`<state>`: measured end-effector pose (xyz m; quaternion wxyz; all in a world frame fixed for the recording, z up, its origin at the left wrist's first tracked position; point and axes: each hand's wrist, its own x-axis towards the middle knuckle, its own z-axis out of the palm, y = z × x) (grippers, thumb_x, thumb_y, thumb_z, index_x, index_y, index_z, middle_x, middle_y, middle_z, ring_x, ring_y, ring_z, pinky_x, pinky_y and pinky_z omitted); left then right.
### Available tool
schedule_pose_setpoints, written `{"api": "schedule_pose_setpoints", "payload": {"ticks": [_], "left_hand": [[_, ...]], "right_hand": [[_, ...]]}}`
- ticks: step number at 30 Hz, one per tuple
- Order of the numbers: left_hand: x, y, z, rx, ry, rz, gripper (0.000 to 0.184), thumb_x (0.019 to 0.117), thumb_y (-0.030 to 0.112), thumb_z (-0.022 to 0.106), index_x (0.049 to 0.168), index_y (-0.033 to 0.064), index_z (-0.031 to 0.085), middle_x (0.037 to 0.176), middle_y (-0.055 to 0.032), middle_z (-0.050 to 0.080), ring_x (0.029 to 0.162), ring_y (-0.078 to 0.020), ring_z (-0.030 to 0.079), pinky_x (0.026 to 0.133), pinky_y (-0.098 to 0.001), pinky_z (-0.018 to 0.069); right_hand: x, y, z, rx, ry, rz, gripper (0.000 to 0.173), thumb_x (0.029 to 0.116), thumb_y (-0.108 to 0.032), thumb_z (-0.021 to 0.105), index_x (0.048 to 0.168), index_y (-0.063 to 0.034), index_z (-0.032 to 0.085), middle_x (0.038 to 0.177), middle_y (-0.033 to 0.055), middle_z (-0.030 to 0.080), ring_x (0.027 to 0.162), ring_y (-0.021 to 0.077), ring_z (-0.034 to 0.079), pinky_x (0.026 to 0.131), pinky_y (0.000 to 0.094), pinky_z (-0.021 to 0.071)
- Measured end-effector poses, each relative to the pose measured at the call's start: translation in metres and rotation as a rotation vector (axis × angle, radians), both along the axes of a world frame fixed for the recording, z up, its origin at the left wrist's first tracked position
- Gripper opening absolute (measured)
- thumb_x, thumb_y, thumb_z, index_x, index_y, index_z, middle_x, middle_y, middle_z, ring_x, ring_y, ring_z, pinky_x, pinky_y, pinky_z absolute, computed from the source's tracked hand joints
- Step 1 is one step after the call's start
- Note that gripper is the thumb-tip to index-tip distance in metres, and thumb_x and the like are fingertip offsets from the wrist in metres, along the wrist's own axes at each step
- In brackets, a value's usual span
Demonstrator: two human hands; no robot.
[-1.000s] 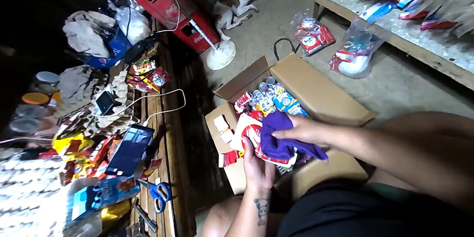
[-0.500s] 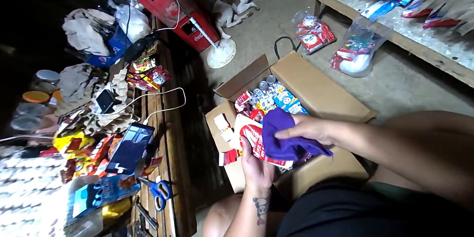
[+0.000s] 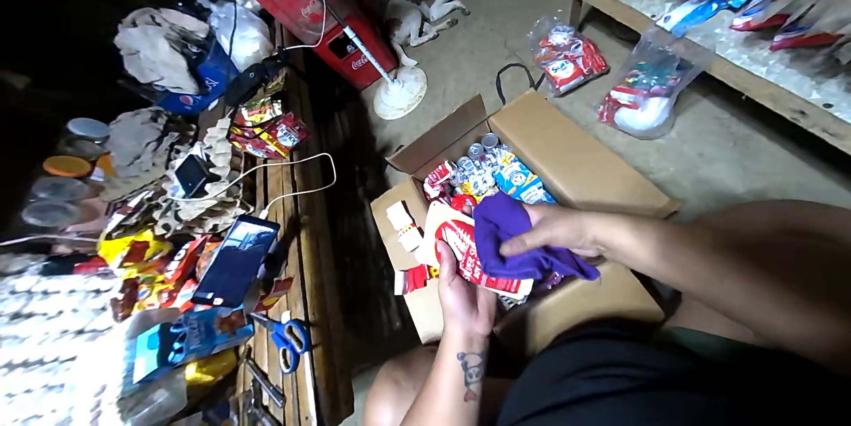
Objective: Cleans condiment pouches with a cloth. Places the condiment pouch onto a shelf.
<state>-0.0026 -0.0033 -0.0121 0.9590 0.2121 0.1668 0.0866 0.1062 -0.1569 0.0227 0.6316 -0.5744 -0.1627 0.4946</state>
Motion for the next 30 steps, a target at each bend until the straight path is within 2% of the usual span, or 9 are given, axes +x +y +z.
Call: {"api": "schedule_pose_setpoints", "payload": {"ticks": [2,4,8,11,16,18,22,25,30], "left_hand": [[0.0,-0.003,-0.0012,0.094,0.058,-0.004,0.042,0.1079,0.043,0.036,0.117,0.0093,0.06,0.103,-0.008,0.072,0.099,-0.0184,0.072,0.087,-0.0394,0.0601],[-0.0015,-0.0039,-0.004,0.216,0.074,-0.048,0.041,0.1083,0.041,0.036,0.12,0.0088,0.058,0.103,-0.0068,0.072,0.098,-0.0161,0.071,0.087,-0.0373,0.0598],[-0.0033,-0.0061,-0.0055,0.311,0.042,-0.137,0.046,0.1052,0.048,0.044,0.124,0.0084,0.059,0.109,-0.007,0.072,0.104,-0.0166,0.07,0.092,-0.0385,0.0584],[-0.004,-0.0091,-0.0055,0.319,0.012,-0.131,0.051,0.1023,0.052,0.049,0.128,0.0087,0.056,0.113,-0.0077,0.071,0.107,-0.0173,0.069,0.095,-0.0398,0.057],[-0.0018,-0.0087,-0.0022,0.329,0.08,-0.066,0.051,0.1077,0.051,0.029,0.117,0.0126,0.061,0.102,-0.0017,0.073,0.097,-0.0113,0.071,0.085,-0.0336,0.0597],[-0.0018,-0.0079,-0.0035,0.347,0.079,-0.084,0.051,0.108,0.051,0.027,0.116,0.0136,0.061,0.102,-0.0006,0.073,0.096,-0.0104,0.071,0.084,-0.0331,0.0599],[-0.0034,-0.0067,-0.0048,0.382,-0.031,-0.135,0.044,0.1001,0.055,0.051,0.112,0.0154,0.066,0.102,0.0009,0.074,0.098,-0.0094,0.071,0.088,-0.0318,0.0586],[-0.005,-0.0062,-0.0064,0.33,-0.12,-0.182,0.052,0.0932,0.059,0.061,0.12,0.0147,0.064,0.111,-0.0032,0.072,0.107,-0.0139,0.069,0.096,-0.0376,0.0562],[-0.0047,-0.0012,-0.0007,0.292,-0.133,-0.162,0.058,0.0932,0.063,0.057,0.123,0.0139,0.063,0.113,-0.0054,0.072,0.109,-0.017,0.069,0.097,-0.0406,0.0558]], "right_hand": [[0.0014,0.0012,-0.0002,-0.104,-0.18,0.089,0.09,0.0778,-0.009,0.084,0.151,-0.0091,0.032,0.128,0.0086,0.06,0.113,0.0107,0.061,0.098,0.0304,0.0523],[-0.0002,0.0034,0.0001,-0.215,-0.324,0.08,0.097,0.0757,-0.016,0.088,0.154,-0.0057,0.032,0.14,0.0189,0.053,0.128,0.0236,0.054,0.108,0.0423,0.0436],[-0.0028,0.0057,-0.0037,-0.281,-0.42,-0.107,0.059,0.0916,-0.031,0.076,0.137,-0.0007,0.055,0.126,0.0175,0.063,0.119,0.0215,0.06,0.106,0.0422,0.0453],[-0.001,0.0047,-0.0036,-0.279,-0.402,-0.117,0.054,0.0966,-0.032,0.07,0.137,-0.0003,0.054,0.125,0.0168,0.063,0.117,0.019,0.06,0.105,0.0397,0.0458],[0.0009,0.0003,-0.0016,-0.292,-0.501,0.196,0.115,0.0773,-0.022,0.089,0.163,-0.0101,0.014,0.157,0.0289,0.035,0.141,0.0412,0.042,0.113,0.0579,0.0354],[-0.0004,0.0013,-0.0006,-0.345,-0.547,0.231,0.122,0.0764,-0.024,0.09,0.165,-0.0131,0.007,0.16,0.0296,0.029,0.144,0.0443,0.038,0.114,0.0594,0.0338],[-0.0012,0.0009,0.0007,-0.304,-0.577,0.067,0.102,0.0775,-0.034,0.089,0.158,-0.0065,0.031,0.146,0.0249,0.05,0.137,0.0372,0.048,0.113,0.0543,0.037],[-0.002,0.0009,-0.0001,-0.239,-0.515,-0.126,0.062,0.0859,-0.035,0.081,0.131,0.0006,0.06,0.12,0.0179,0.066,0.115,0.0239,0.062,0.104,0.0456,0.0463],[-0.0001,0.0025,-0.0035,-0.136,-0.425,-0.139,0.048,0.0919,-0.03,0.075,0.129,-0.004,0.061,0.115,0.0072,0.067,0.107,0.0067,0.062,0.099,0.0304,0.0492]]}}
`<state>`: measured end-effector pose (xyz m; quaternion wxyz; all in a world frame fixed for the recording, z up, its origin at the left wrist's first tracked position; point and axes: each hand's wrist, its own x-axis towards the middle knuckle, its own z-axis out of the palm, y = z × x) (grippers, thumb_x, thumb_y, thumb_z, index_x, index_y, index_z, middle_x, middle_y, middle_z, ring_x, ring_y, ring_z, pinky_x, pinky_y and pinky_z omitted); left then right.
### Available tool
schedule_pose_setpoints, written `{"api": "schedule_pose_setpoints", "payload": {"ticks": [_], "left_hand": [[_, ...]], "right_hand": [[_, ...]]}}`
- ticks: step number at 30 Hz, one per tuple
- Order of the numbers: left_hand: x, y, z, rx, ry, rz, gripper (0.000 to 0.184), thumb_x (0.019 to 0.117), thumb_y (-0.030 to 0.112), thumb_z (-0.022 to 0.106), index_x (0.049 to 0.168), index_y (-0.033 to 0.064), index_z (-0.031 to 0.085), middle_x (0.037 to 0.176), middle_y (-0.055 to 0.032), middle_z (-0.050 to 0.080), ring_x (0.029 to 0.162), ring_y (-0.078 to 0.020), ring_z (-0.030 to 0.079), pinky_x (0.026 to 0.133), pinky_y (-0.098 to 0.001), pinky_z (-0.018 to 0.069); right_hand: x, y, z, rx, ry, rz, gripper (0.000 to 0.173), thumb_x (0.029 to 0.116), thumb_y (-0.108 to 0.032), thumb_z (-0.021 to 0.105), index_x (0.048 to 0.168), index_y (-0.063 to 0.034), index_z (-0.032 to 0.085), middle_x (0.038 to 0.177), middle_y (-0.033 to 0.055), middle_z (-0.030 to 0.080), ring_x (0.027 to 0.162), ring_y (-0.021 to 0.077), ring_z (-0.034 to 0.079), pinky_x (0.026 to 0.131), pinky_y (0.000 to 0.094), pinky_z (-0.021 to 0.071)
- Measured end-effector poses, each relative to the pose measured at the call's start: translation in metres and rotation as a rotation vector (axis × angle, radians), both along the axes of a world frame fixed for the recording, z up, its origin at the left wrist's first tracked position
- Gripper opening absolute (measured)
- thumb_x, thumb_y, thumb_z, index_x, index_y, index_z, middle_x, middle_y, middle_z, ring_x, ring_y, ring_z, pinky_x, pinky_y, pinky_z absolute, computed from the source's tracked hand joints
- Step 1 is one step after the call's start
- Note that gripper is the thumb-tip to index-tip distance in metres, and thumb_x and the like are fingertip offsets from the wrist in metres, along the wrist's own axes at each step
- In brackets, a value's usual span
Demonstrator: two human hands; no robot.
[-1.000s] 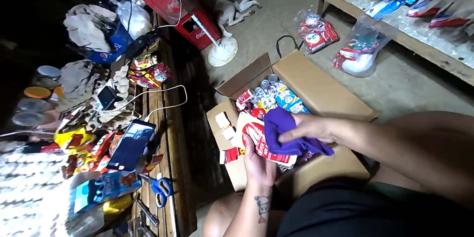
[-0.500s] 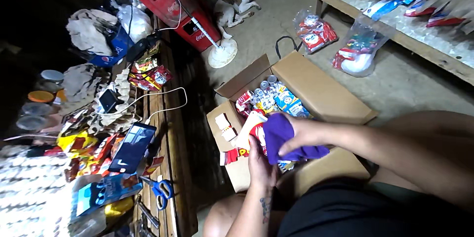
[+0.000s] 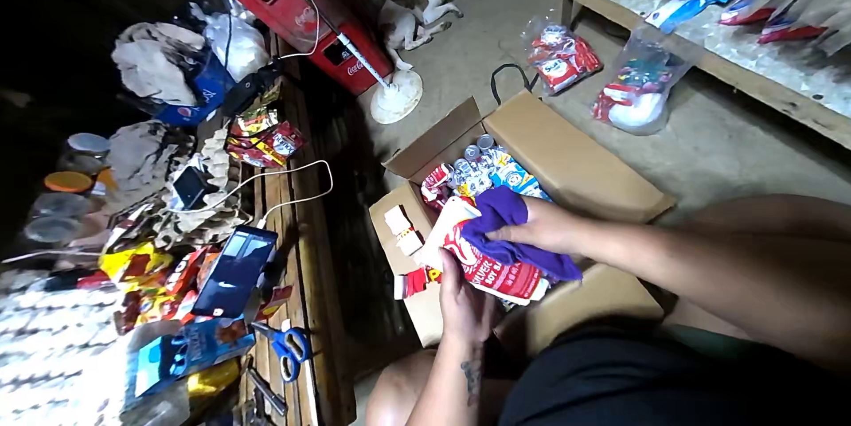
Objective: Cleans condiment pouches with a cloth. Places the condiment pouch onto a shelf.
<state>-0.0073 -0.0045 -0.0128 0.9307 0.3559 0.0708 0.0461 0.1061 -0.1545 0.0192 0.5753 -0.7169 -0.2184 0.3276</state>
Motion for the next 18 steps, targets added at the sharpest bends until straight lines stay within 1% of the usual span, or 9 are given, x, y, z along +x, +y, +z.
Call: {"api": "schedule_pose_setpoints", "payload": {"ticks": [1,3,5,6,9,12,14,16,18], "left_hand": [[0.0,0.003,0.0,0.011,0.006,0.02,0.057,0.0949,0.063,0.054,0.122,0.014,0.063,0.112,-0.0048,0.072,0.108,-0.0164,0.069,0.096,-0.0399,0.0562],[0.002,0.005,-0.001,0.059,0.017,0.062,0.053,0.1004,0.061,0.044,0.119,0.0145,0.063,0.108,-0.0021,0.073,0.105,-0.0132,0.07,0.093,-0.0365,0.0576],[0.001,0.002,-0.001,0.127,0.043,0.091,0.051,0.1053,0.056,0.035,0.116,0.0146,0.063,0.104,-0.0005,0.073,0.101,-0.0108,0.07,0.089,-0.0339,0.0586],[0.0,0.001,-0.002,0.178,0.044,0.089,0.051,0.1068,0.054,0.031,0.115,0.0151,0.063,0.104,0.001,0.073,0.101,-0.009,0.07,0.089,-0.0323,0.0584],[-0.003,-0.001,-0.006,0.3,0.004,0.024,0.049,0.105,0.057,0.036,0.113,0.0185,0.066,0.104,0.0058,0.073,0.102,-0.0046,0.068,0.092,-0.0288,0.0561],[-0.006,-0.001,-0.009,0.343,-0.042,-0.047,0.049,0.0989,0.062,0.047,0.118,0.0219,0.067,0.11,0.0072,0.073,0.107,-0.0043,0.066,0.097,-0.0298,0.054],[-0.007,-0.004,-0.011,0.294,-0.065,-0.079,0.05,0.0984,0.061,0.049,0.123,0.0195,0.064,0.114,0.0045,0.072,0.111,-0.0073,0.066,0.1,-0.0328,0.0536],[-0.006,-0.008,-0.013,0.208,-0.063,-0.098,0.054,0.0977,0.061,0.051,0.125,0.0159,0.062,0.115,0.0002,0.072,0.112,-0.011,0.067,0.1,-0.0363,0.0535],[-0.005,-0.01,-0.011,0.127,-0.041,-0.094,0.057,0.0975,0.063,0.049,0.127,0.0146,0.06,0.117,-0.0026,0.071,0.113,-0.0139,0.067,0.101,-0.0386,0.0536]], "right_hand": [[-0.001,0.0,0.0,-0.004,-0.011,0.049,0.06,0.0876,-0.028,0.08,0.138,-0.0045,0.055,0.124,0.0107,0.065,0.115,0.012,0.061,0.103,0.0348,0.0477],[-0.004,-0.001,0.003,-0.083,-0.074,0.173,0.102,0.0783,-0.026,0.088,0.159,-0.0096,0.028,0.15,0.0214,0.047,0.137,0.0305,0.049,0.113,0.0494,0.0399],[-0.01,0.001,0.008,-0.221,-0.121,0.233,0.122,0.0757,-0.029,0.091,0.165,-0.016,0.008,0.161,0.0253,0.028,0.145,0.0397,0.037,0.115,0.0554,0.035],[-0.013,0.002,0.007,-0.266,-0.14,0.219,0.124,0.0754,-0.032,0.091,0.165,-0.0172,0.006,0.162,0.0252,0.026,0.146,0.04,0.036,0.115,0.0551,0.035],[-0.015,0.003,0.006,-0.29,-0.174,0.131,0.121,0.0754,-0.04,0.09,0.165,-0.0181,0.011,0.161,0.0236,0.03,0.144,0.038,0.039,0.114,0.0545,0.0363],[-0.013,0.001,0.001,-0.193,-0.212,-0.007,0.113,0.0754,-0.043,0.088,0.163,-0.0177,0.021,0.156,0.0223,0.04,0.141,0.0375,0.044,0.113,0.0556,0.0379],[-0.012,0.001,-0.007,-0.079,-0.238,-0.121,0.096,0.0805,-0.04,0.084,0.159,-0.0169,0.033,0.149,0.0211,0.05,0.135,0.0353,0.051,0.11,0.0555,0.0411],[-0.01,0.003,-0.016,0.003,-0.224,-0.218,0.078,0.0885,-0.044,0.075,0.153,-0.0139,0.043,0.14,0.0169,0.058,0.13,0.0272,0.056,0.109,0.0496,0.0443],[-0.007,0.003,-0.018,0.022,-0.187,-0.235,0.075,0.0919,-0.043,0.072,0.153,-0.0107,0.042,0.139,0.016,0.059,0.13,0.0234,0.056,0.111,0.0453,0.0433]]}}
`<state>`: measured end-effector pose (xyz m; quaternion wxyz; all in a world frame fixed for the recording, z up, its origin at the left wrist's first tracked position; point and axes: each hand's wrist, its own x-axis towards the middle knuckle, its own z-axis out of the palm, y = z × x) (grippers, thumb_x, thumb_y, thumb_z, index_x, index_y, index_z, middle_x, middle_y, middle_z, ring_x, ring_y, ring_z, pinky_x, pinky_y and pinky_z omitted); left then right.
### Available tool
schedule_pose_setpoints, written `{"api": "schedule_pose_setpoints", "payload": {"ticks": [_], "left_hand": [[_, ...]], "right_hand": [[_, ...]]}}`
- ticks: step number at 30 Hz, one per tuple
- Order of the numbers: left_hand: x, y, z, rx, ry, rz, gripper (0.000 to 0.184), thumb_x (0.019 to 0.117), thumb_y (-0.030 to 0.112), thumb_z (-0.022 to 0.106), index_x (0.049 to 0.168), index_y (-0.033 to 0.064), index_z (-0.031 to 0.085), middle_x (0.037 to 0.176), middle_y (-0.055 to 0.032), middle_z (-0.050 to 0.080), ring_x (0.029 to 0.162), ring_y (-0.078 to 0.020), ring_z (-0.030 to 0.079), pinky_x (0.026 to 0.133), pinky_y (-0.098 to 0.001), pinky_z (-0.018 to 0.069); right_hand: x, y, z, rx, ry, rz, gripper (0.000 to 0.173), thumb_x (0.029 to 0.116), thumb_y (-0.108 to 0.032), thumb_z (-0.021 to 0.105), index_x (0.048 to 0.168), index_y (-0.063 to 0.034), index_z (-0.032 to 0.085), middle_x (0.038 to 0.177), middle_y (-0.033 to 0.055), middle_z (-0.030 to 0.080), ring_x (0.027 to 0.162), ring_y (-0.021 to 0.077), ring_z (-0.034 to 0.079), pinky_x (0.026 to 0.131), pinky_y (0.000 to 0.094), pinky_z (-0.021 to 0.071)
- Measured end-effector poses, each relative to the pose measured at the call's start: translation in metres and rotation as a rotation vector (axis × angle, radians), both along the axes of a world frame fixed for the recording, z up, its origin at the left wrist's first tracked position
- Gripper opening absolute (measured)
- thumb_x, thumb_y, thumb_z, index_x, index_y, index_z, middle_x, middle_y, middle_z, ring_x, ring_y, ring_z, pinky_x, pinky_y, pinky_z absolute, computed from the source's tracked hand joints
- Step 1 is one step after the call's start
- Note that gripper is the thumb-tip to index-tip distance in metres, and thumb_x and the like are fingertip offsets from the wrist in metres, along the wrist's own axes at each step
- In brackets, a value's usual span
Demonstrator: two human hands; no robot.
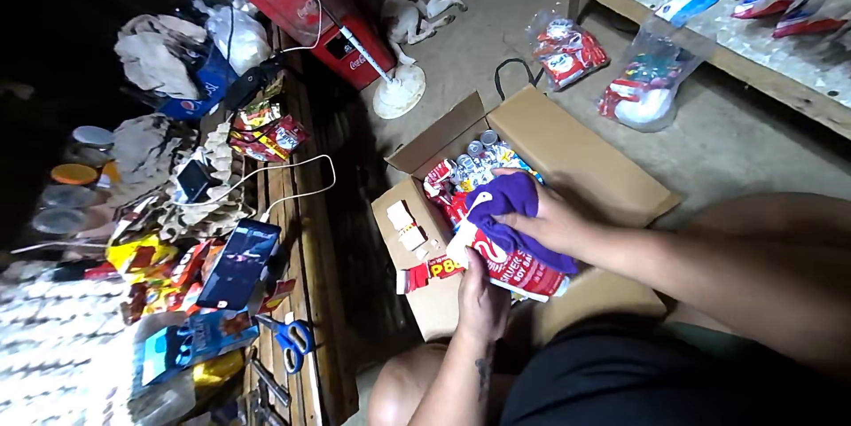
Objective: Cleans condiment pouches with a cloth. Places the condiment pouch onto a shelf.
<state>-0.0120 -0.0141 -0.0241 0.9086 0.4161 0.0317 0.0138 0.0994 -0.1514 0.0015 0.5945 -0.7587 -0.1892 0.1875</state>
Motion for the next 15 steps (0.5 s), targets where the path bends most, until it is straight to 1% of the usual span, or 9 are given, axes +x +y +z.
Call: {"api": "schedule_pose_setpoints", "payload": {"ticks": [1,3,4,6,7,9,12,14,15], "left_hand": [[0.001,0.001,0.001,-0.038,0.011,0.024,0.058,0.0973,0.063,0.049,0.127,0.0147,0.06,0.116,-0.0032,0.071,0.113,-0.0147,0.067,0.101,-0.0391,0.0538],[0.004,0.007,0.005,-0.09,0.017,0.111,0.056,0.0977,0.063,0.049,0.124,0.0146,0.061,0.114,-0.0037,0.072,0.111,-0.0158,0.068,0.098,-0.0398,0.0549],[0.006,0.011,0.007,-0.112,0.014,0.153,0.056,0.0979,0.063,0.048,0.124,0.0143,0.061,0.113,-0.0042,0.072,0.11,-0.0166,0.068,0.097,-0.0402,0.0557],[0.009,0.02,0.012,-0.135,0.001,0.204,0.057,0.0999,0.063,0.041,0.124,0.0153,0.059,0.113,-0.0036,0.072,0.109,-0.0161,0.069,0.095,-0.0393,0.0568],[0.01,0.022,0.013,-0.147,-0.006,0.208,0.058,0.1004,0.064,0.04,0.125,0.0154,0.06,0.114,-0.0039,0.071,0.11,-0.0164,0.069,0.095,-0.0397,0.0566],[0.008,0.02,0.012,-0.126,0.0,0.196,0.058,0.099,0.065,0.042,0.123,0.0163,0.06,0.112,-0.003,0.071,0.108,-0.0153,0.069,0.094,-0.039,0.0568],[0.003,0.008,0.006,-0.055,-0.007,0.085,0.055,0.0967,0.066,0.046,0.117,0.0194,0.068,0.109,0.0024,0.073,0.107,-0.0094,0.068,0.096,-0.0335,0.0552],[-0.003,-0.001,-0.001,-0.041,0.026,0.003,0.052,0.0976,0.063,0.048,0.121,0.0193,0.065,0.113,0.0018,0.073,0.11,-0.0106,0.068,0.098,-0.0346,0.0548],[-0.004,-0.004,-0.002,-0.056,0.032,-0.048,0.055,0.0962,0.064,0.05,0.125,0.0182,0.062,0.116,0.0001,0.072,0.112,-0.0126,0.067,0.099,-0.0365,0.0547]], "right_hand": [[0.001,0.0,0.001,-0.012,0.023,0.021,0.078,0.0911,-0.042,0.073,0.154,-0.0116,0.04,0.141,0.0163,0.058,0.131,0.0237,0.055,0.111,0.0454,0.0428],[0.002,-0.001,0.006,-0.061,0.076,0.106,0.089,0.0853,-0.039,0.08,0.158,-0.0152,0.034,0.147,0.0175,0.052,0.135,0.0272,0.051,0.113,0.0483,0.0406],[0.0,-0.002,0.01,-0.105,0.088,0.169,0.098,0.0816,-0.037,0.085,0.16,-0.0162,0.029,0.153,0.0192,0.045,0.139,0.0312,0.047,0.114,0.0511,0.0379],[-0.006,-0.002,0.01,-0.207,0.011,0.3,0.111,0.0758,-0.037,0.089,0.162,-0.016,0.023,0.158,0.0237,0.035,0.142,0.0387,0.042,0.113,0.0564,0.0381],[-0.009,-0.001,0.01,-0.252,-0.044,0.344,0.112,0.0749,-0.037,0.09,0.163,-0.0171,0.023,0.158,0.025,0.034,0.141,0.0405,0.042,0.112,0.0566,0.0396],[-0.015,0.0,0.01,-0.277,-0.093,0.341,0.11,0.075,-0.038,0.09,0.162,-0.0162,0.026,0.156,0.025,0.037,0.141,0.0397,0.043,0.113,0.0543,0.0392],[-0.011,0.002,0.011,-0.203,-0.047,0.203,0.107,0.0751,-0.045,0.088,0.16,-0.0147,0.031,0.153,0.0194,0.045,0.14,0.0344,0.045,0.113,0.0547,0.0383],[-0.006,0.004,0.003,-0.089,-0.083,0.077,0.1,0.076,-0.046,0.086,0.156,-0.0122,0.038,0.148,0.0173,0.051,0.136,0.0321,0.05,0.11,0.0549,0.042],[-0.003,0.004,0.0,-0.052,-0.081,0.027,0.096,0.0781,-0.047,0.084,0.155,-0.0125,0.039,0.147,0.0172,0.052,0.135,0.0315,0.051,0.109,0.0547,0.043]]}}
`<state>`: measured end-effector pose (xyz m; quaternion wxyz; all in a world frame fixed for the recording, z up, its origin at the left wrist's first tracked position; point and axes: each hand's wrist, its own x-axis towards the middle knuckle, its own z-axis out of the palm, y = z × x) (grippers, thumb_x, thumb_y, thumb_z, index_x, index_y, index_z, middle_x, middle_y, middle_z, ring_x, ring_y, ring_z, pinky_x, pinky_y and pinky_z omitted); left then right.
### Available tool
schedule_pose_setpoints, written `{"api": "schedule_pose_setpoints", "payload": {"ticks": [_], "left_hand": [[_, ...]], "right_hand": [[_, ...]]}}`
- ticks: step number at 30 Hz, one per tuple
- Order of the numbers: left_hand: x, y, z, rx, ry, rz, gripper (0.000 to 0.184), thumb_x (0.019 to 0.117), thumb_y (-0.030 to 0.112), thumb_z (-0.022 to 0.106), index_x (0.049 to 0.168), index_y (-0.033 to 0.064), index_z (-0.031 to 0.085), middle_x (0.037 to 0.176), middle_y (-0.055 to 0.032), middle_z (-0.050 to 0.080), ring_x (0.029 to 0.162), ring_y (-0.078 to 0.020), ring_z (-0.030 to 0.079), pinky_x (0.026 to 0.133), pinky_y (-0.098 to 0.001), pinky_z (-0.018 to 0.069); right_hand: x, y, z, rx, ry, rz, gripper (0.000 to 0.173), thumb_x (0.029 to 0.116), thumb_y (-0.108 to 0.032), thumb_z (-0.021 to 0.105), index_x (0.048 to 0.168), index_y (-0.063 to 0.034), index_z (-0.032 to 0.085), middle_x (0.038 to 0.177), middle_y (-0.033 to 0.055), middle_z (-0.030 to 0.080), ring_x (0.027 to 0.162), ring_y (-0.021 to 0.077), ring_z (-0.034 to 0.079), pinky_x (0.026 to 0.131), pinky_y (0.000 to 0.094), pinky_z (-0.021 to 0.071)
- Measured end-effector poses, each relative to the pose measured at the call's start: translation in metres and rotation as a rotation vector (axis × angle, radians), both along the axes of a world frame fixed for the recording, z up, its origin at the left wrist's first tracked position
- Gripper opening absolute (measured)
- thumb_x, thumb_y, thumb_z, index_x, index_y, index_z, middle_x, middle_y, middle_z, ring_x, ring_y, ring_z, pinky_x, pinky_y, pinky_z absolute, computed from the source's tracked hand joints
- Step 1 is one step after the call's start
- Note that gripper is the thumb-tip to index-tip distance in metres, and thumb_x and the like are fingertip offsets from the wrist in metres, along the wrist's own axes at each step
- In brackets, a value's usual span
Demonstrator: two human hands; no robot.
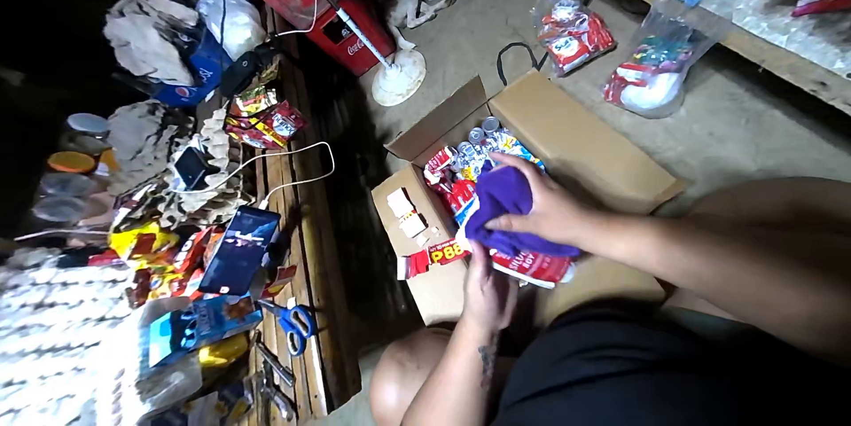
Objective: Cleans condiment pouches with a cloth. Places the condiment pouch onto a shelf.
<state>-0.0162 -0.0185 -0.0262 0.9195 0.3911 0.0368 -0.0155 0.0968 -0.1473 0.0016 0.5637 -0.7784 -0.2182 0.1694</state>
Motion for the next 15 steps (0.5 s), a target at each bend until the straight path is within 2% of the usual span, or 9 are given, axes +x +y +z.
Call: {"api": "schedule_pose_setpoints", "payload": {"ticks": [2,5,8,10,12,15], "left_hand": [[0.0,-0.002,0.001,-0.031,0.015,-0.059,0.062,0.094,0.066,0.052,0.13,0.0157,0.057,0.12,-0.0029,0.07,0.115,-0.016,0.066,0.101,-0.0399,0.0537],[0.006,0.006,0.008,-0.071,0.035,0.051,0.058,0.0947,0.065,0.053,0.126,0.016,0.06,0.115,-0.0027,0.072,0.111,-0.016,0.068,0.098,-0.0395,0.055],[0.014,0.024,0.012,-0.154,0.047,0.211,0.055,0.1008,0.061,0.042,0.122,0.0145,0.061,0.111,-0.0056,0.072,0.106,-0.0188,0.07,0.093,-0.0417,0.0575],[0.017,0.031,0.015,-0.163,0.035,0.262,0.057,0.1021,0.062,0.037,0.124,0.0141,0.058,0.111,-0.0064,0.072,0.106,-0.0197,0.07,0.091,-0.0418,0.0583],[0.015,0.027,0.013,-0.139,0.026,0.247,0.057,0.1013,0.063,0.039,0.123,0.0135,0.059,0.111,-0.0061,0.071,0.106,-0.0186,0.07,0.091,-0.0411,0.0581],[0.008,0.008,0.008,-0.071,0.068,0.147,0.052,0.1001,0.062,0.044,0.114,0.0179,0.067,0.105,0.0006,0.073,0.103,-0.0113,0.07,0.092,-0.0345,0.0573]], "right_hand": [[0.005,0.0,-0.003,0.01,0.034,-0.05,0.091,0.0825,-0.048,0.081,0.156,-0.0149,0.038,0.15,0.0183,0.049,0.135,0.0311,0.051,0.109,0.0541,0.0432],[0.003,-0.001,0.0,-0.024,0.108,0.0,0.094,0.0818,-0.044,0.083,0.158,-0.0159,0.034,0.152,0.0184,0.046,0.136,0.0303,0.049,0.111,0.0524,0.0421],[-0.003,-0.001,0.006,-0.176,0.135,0.162,0.109,0.075,-0.038,0.09,0.161,-0.0198,0.026,0.155,0.0206,0.039,0.139,0.0365,0.044,0.111,0.0568,0.0402],[-0.007,-0.001,0.006,-0.285,0.099,0.25,0.112,0.0759,-0.041,0.089,0.163,-0.0211,0.022,0.156,0.0237,0.036,0.139,0.0403,0.043,0.11,0.0583,0.0394],[-0.011,0.0,0.008,-0.317,0.087,0.255,0.11,0.0769,-0.043,0.088,0.163,-0.023,0.022,0.157,0.0232,0.035,0.141,0.0396,0.042,0.112,0.0573,0.0384],[-0.011,0.0,0.008,-0.231,0.031,0.171,0.108,0.0752,-0.044,0.089,0.161,-0.0206,0.028,0.156,0.0195,0.039,0.142,0.0361,0.042,0.112,0.0558,0.0387]]}}
